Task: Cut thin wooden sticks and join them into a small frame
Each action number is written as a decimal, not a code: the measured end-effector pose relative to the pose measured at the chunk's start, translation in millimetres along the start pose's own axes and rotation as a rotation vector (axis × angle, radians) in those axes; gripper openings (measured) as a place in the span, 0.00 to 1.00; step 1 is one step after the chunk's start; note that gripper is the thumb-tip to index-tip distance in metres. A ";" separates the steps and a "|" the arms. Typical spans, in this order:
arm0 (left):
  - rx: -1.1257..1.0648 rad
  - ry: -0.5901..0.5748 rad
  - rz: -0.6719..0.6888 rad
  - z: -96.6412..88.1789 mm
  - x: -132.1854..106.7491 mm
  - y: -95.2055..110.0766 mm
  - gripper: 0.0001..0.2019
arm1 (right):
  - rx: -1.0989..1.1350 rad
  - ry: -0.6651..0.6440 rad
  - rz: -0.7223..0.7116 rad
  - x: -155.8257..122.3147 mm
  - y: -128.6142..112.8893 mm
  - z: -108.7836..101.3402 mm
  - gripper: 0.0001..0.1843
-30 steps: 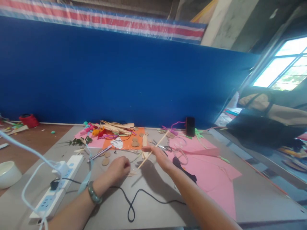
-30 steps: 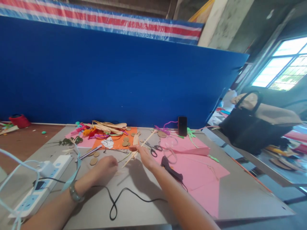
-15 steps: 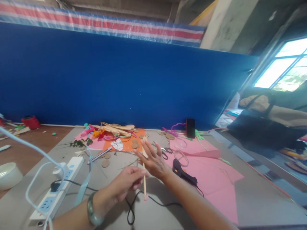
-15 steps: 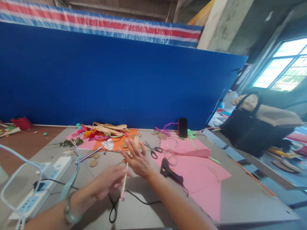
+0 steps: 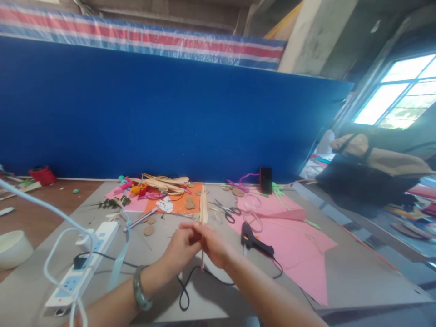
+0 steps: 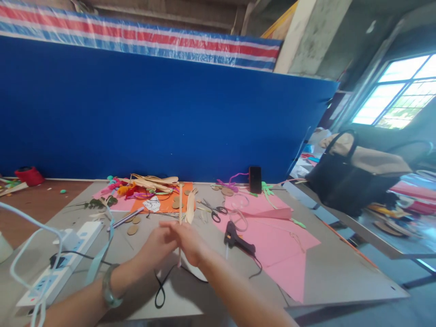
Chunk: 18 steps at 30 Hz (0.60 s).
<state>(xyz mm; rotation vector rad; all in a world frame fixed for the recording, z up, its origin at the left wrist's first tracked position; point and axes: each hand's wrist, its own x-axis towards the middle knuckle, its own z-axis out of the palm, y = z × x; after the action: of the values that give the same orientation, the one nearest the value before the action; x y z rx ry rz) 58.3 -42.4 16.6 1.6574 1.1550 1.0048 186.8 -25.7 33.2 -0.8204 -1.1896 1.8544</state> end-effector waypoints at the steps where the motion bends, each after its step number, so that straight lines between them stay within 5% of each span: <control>1: 0.025 0.027 0.015 -2.4 -1.0 1.6 0.13 | 0.024 0.013 -0.035 -0.2 -2.0 1.0 0.22; 7: 0.326 0.491 0.280 -15.6 -16.4 5.6 0.20 | 0.039 -0.008 -0.216 -0.9 -16.3 -7.7 0.26; 9: 0.496 0.450 0.375 -4.7 -26.7 5.6 0.27 | -0.032 0.004 -0.271 -1.8 -17.0 -5.9 0.27; 14: 0.664 0.066 0.556 25.1 -33.8 8.6 0.37 | -0.083 0.078 -0.410 -12.5 -16.7 15.3 0.30; 16: 0.672 0.097 0.507 27.9 -25.0 11.8 0.34 | -0.098 0.099 -0.442 -19.0 -16.6 25.1 0.30; 18: 0.646 0.248 0.376 30.3 -17.4 16.4 0.33 | -0.175 0.113 -0.454 -23.5 -17.6 31.9 0.31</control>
<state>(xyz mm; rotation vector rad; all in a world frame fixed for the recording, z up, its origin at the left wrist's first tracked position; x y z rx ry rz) 86.5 -68.5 20.3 2.3769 1.4678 1.1670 176.6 -55.0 63.5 -0.6696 -1.3489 1.3351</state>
